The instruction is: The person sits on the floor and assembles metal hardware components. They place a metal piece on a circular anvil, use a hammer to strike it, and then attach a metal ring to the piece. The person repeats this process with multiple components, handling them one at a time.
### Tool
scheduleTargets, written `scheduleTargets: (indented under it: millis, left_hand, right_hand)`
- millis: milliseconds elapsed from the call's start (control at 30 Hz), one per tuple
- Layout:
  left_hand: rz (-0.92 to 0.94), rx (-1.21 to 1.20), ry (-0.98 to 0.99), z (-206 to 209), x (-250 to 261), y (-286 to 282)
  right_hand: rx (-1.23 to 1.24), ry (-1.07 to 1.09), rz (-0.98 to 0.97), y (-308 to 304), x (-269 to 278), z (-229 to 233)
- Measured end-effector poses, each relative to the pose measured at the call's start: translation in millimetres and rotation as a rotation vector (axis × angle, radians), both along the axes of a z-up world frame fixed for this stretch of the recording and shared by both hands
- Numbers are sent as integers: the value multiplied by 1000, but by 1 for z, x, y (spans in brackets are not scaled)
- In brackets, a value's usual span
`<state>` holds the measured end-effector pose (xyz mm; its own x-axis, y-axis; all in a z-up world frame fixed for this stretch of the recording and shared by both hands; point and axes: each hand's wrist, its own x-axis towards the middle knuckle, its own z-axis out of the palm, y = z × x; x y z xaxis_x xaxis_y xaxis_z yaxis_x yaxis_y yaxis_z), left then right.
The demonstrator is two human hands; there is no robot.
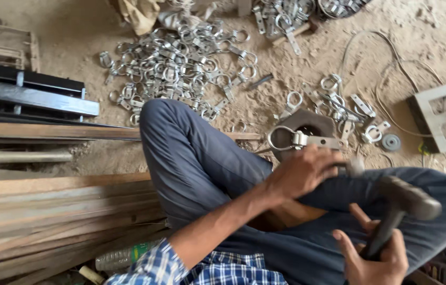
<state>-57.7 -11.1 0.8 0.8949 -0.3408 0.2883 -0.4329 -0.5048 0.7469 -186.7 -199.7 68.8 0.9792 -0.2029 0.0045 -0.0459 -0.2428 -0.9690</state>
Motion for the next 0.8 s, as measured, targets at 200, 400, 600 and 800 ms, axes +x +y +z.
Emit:
scheduleTargets:
  millis: [200, 400, 600, 800]
  left_hand:
    - [-107, 147, 43, 44, -74, 11]
    - [-54, 193, -48, 62, -87, 3]
    - [-79, 195, -80, 78, -116, 10]
    - [-433, 99, 400, -68, -213, 18]
  right_hand:
    - [-1, 100, 56, -6, 36, 10]
    - [-24, 252, 71, -15, 28, -13]
    - [19, 241, -56, -24, 21, -25]
    - [214, 314, -146, -34, 27, -30]
